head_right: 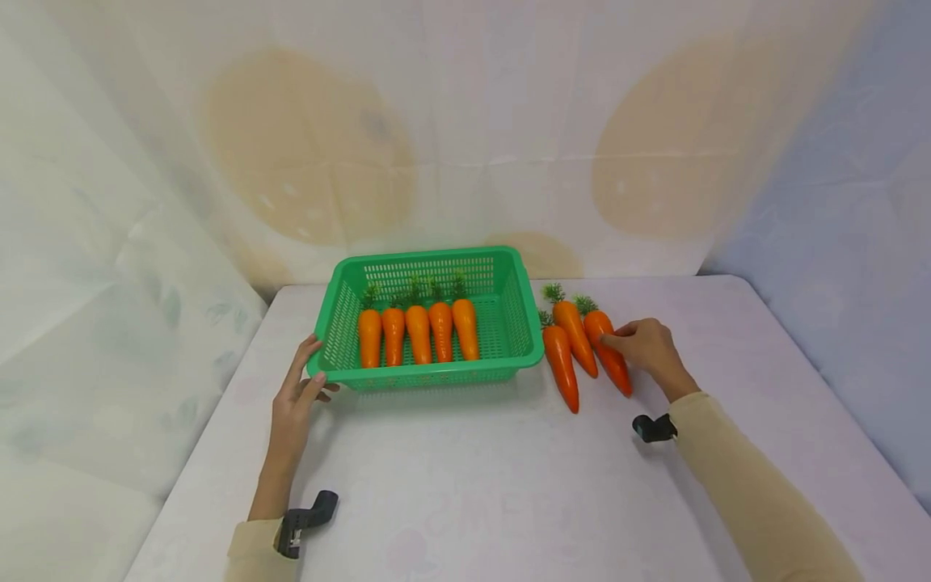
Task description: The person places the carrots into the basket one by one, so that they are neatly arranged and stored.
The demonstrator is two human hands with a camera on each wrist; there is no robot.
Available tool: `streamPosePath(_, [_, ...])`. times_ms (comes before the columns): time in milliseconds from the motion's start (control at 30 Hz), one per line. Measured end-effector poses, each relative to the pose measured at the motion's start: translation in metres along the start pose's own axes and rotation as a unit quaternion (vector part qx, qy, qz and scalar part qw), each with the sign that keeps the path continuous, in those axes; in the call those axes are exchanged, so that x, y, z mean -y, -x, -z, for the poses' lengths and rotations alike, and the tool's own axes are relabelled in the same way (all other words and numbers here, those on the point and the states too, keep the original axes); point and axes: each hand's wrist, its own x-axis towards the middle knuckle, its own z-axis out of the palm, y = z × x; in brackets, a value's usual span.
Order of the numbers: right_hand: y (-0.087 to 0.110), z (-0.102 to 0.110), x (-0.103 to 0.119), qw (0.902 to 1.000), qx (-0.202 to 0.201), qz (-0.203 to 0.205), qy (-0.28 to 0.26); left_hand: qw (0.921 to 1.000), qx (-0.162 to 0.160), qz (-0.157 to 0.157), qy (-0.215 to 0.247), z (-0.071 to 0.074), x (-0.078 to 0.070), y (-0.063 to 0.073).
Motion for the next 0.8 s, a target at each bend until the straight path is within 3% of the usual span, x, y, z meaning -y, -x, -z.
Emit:
streamPosePath(500, [0.015,0.024,0.029,0.9991,-0.036,0.007,-0.023,1.0,0.0,0.002,-0.005,0.001,-0.003,0.001])
streamPosePath(800, [0.021,0.032,0.054,0.9983,-0.027,0.008,-0.05,1.0,-0.007,-0.002,-0.002,-0.001,-0.004,0.001])
